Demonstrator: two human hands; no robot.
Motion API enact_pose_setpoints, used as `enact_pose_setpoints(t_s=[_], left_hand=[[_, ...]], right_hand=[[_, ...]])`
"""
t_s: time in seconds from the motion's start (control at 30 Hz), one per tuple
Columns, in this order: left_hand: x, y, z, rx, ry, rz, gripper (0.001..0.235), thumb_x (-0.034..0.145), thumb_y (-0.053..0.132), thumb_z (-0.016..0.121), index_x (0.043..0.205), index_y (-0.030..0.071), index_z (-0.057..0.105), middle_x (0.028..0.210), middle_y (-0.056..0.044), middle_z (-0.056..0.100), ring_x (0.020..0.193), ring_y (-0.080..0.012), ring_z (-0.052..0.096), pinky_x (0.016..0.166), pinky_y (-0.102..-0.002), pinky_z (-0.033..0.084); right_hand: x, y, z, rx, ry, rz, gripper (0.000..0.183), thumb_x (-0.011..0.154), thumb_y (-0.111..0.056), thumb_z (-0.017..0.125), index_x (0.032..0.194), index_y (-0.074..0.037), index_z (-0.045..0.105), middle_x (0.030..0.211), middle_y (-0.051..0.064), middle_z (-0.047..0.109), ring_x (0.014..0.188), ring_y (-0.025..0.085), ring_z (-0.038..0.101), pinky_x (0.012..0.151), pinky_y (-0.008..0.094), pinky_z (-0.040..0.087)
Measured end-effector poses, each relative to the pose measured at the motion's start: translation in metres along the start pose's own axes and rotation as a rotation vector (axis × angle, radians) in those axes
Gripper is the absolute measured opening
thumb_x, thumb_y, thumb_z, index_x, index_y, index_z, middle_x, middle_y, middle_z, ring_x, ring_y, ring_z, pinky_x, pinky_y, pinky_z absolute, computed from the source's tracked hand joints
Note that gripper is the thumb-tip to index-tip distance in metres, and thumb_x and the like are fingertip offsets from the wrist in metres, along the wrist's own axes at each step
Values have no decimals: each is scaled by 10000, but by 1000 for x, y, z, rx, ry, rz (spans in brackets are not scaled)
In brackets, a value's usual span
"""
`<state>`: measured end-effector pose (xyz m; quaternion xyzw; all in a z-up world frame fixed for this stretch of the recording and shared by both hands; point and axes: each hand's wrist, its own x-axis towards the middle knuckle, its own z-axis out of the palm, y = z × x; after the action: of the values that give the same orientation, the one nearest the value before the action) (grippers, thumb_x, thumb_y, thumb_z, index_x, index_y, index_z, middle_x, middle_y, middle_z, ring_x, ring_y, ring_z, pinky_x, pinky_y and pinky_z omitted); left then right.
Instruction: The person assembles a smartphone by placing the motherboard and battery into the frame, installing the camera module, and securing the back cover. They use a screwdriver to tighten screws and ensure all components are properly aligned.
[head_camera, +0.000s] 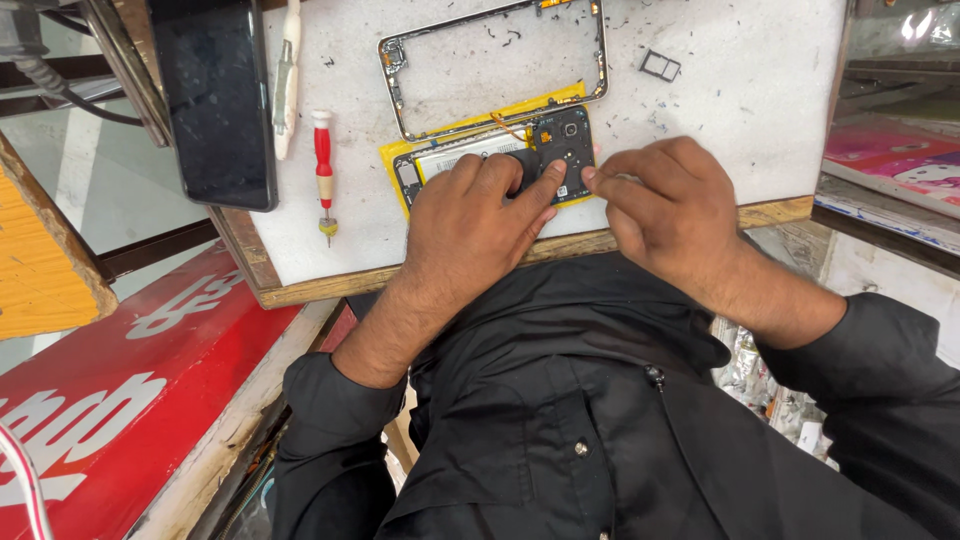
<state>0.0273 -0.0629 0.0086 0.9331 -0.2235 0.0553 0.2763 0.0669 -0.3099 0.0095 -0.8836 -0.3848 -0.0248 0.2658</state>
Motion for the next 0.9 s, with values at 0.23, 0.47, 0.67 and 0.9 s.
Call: enact_pose_setpoints(t_s=[0.23, 0.47, 0.67, 0.9], left_hand=[[2, 0, -1, -10, 5, 2, 420, 906, 297, 817, 1299, 189, 715, 928, -10, 522, 823, -200, 538, 627, -356, 471], [2, 2, -2, 4, 1, 4, 417, 903, 298, 819, 1290, 181, 716, 928, -15, 525, 823, -202, 542, 615, -360, 466], [4, 2, -5, -1, -4, -8, 398, 890, 301, 816, 1264, 191, 730, 907, -14, 519, 814, -204, 544, 610, -366, 467], [4, 2, -5, 11, 8, -1, 387, 899, 298, 814, 1261, 187, 738, 915, -11, 521, 819, -200, 546, 610, -357, 471]], right_hand=[[-5, 4, 5, 67, 9, 25, 378, 817, 53, 668, 1164, -74, 746, 1226, 73, 690, 927, 226, 618, 812, 356, 528], [-6, 2, 9, 9, 22, 22, 410, 820, 43, 679, 1208, -74, 739, 1306, 87, 685, 920, 226, 627, 815, 361, 531], [2, -7, 3, 77, 36, 151, 333, 927, 14, 697, 1250, -66, 711, 1283, 60, 677, 999, 248, 634, 853, 362, 534], [16, -18, -3, -98, 5, 135, 303, 915, -29, 756, 1215, -67, 737, 1162, 39, 684, 913, 254, 608, 759, 357, 519]])
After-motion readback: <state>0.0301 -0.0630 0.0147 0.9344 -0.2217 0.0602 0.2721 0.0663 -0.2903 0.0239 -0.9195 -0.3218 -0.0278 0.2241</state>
